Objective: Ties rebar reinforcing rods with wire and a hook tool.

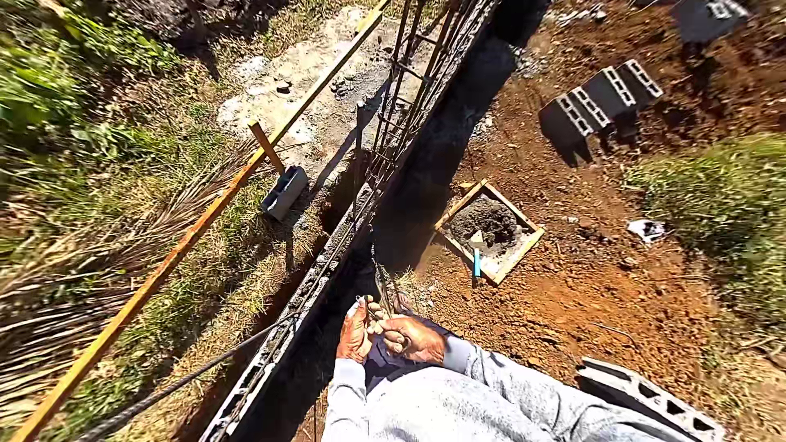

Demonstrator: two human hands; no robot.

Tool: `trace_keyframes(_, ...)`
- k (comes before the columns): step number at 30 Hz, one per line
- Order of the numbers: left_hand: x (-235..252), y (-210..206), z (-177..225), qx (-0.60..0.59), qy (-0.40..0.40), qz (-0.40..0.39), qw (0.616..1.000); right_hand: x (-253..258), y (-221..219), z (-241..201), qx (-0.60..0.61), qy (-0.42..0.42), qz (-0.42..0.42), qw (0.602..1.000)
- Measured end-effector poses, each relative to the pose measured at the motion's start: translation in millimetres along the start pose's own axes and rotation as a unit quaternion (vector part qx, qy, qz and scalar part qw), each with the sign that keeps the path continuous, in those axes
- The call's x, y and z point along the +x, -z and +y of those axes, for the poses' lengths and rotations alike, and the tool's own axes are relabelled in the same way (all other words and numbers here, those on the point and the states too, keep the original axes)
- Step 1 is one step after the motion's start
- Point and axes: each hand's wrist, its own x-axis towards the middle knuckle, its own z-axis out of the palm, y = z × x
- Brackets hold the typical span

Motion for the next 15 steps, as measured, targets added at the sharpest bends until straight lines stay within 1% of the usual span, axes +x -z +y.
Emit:
trace_keyframes(3,4,-4,0,0.006,-0.007,0.020,1.000,4,4,-3,0.012,-0.005,-0.017,1.000)
trace_keyframes(6,9,-14,-10,0.000,-0.017,0.027,1.000,2,17,-9,0.019,-0.017,-0.022,0.999)
trace_keyframes(8,13,-21,-24,0.023,-0.025,0.025,0.999,-3,30,-11,0.011,-0.013,0.002,1.000)
trace_keyframes(9,16,-25,-29,0.039,-0.025,0.026,0.999,-8,36,-14,-0.015,-0.006,0.022,1.000)
trace_keyframes(11,23,-39,-38,0.076,-0.025,0.040,0.996,-20,49,-24,-0.128,0.017,0.062,0.990)
trace_keyframes(13,27,-54,-45,0.095,-0.035,0.057,0.993,-34,58,-35,-0.257,0.050,0.098,0.960)
trace_keyframes(15,31,-68,-49,0.095,-0.048,0.079,0.991,-42,62,-48,-0.331,0.084,0.104,0.934)
